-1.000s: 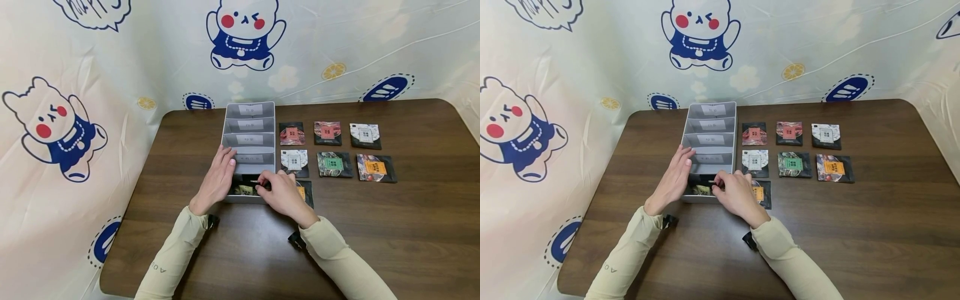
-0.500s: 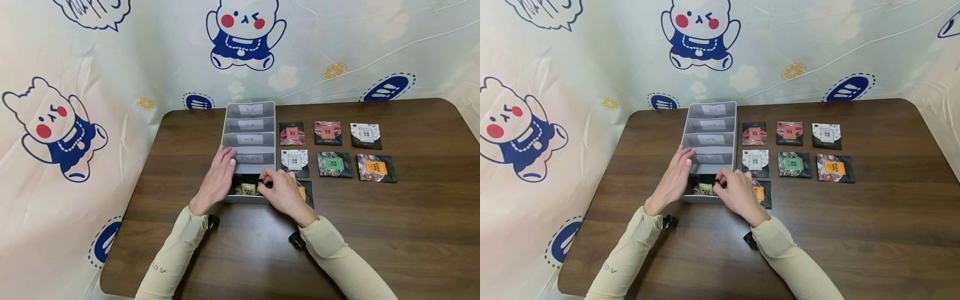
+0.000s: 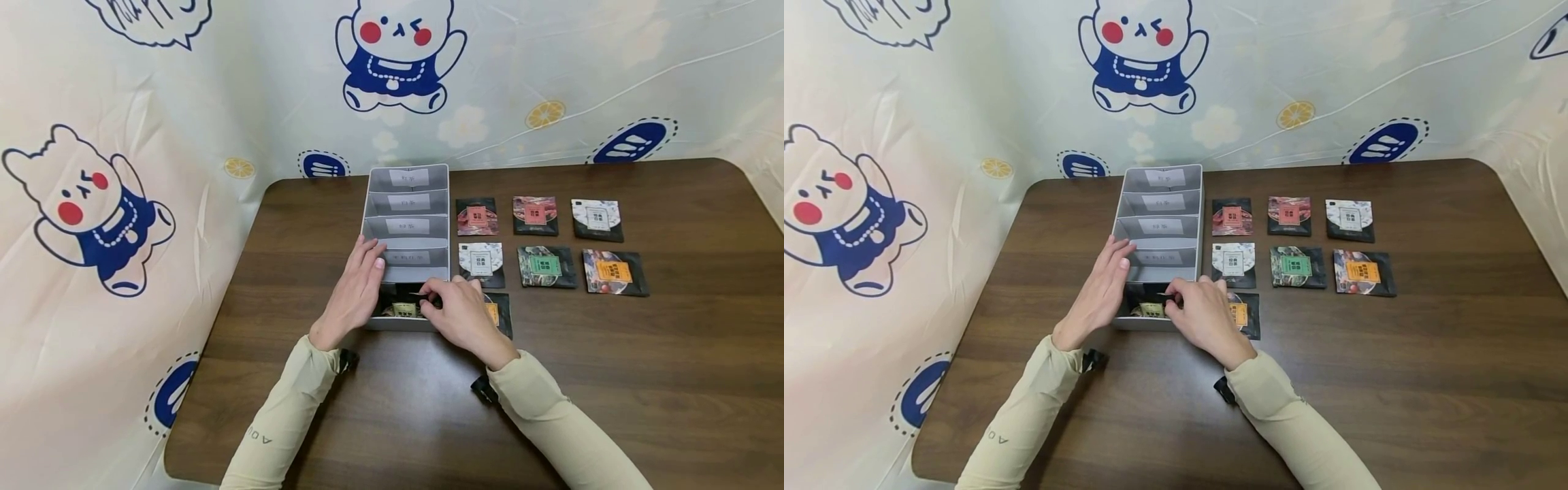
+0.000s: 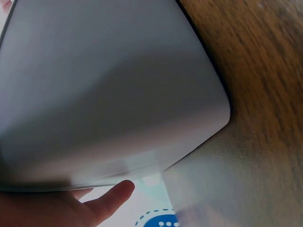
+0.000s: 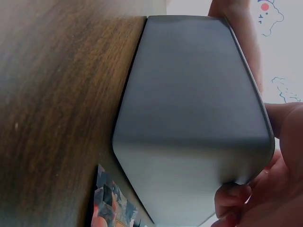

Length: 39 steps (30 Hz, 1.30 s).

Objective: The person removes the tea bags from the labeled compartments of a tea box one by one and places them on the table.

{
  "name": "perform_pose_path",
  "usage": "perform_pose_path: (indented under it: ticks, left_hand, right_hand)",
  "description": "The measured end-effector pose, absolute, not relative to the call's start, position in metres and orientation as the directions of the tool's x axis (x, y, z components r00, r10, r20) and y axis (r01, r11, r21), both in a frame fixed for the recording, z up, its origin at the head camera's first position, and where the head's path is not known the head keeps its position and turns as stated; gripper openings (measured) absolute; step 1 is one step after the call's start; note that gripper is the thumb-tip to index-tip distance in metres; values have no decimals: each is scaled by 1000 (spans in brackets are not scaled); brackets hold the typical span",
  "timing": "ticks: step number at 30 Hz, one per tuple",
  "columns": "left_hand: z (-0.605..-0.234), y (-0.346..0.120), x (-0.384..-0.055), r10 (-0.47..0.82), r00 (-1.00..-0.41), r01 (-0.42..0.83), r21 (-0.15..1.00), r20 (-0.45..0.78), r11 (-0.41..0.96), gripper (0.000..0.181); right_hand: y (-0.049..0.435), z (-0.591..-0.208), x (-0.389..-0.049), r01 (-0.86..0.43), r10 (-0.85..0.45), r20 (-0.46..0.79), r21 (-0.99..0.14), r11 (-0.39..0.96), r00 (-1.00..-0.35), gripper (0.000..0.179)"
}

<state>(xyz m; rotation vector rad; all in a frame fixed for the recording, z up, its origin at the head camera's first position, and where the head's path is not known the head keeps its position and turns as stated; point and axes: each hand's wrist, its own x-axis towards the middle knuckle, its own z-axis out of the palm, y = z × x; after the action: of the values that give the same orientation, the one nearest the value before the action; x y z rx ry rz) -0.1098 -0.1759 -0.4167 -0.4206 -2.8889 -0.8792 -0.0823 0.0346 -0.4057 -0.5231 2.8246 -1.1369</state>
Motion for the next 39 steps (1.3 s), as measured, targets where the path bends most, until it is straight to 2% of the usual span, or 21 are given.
perform_pose_path:
  ticks: [8, 19, 27, 33, 39]
  left_hand:
    - [-416, -177, -110, 230, -960, 281, 534, 162, 797, 54]
    - [-417, -176, -109, 229, -960, 281, 528, 163, 802, 56]
    - [-416, -175, -108, 241, -959, 285, 488, 153, 825, 57]
    - [-416, -176, -108, 247, -957, 290, 468, 151, 835, 59]
    - [-415, -175, -108, 227, -964, 265, 496, 136, 827, 59]
  right_hand:
    - [34, -408, -83, -288, -328, 76, -687, 667, -942, 7]
    - [35, -413, -80, -333, -327, 142, -675, 658, -934, 8]
    - [38, -412, -78, -348, -325, 164, -665, 661, -931, 9]
    - [42, -410, -78, -337, -299, 179, -688, 643, -937, 10]
    - [45, -409, -79, -336, -267, 213, -719, 609, -940, 11]
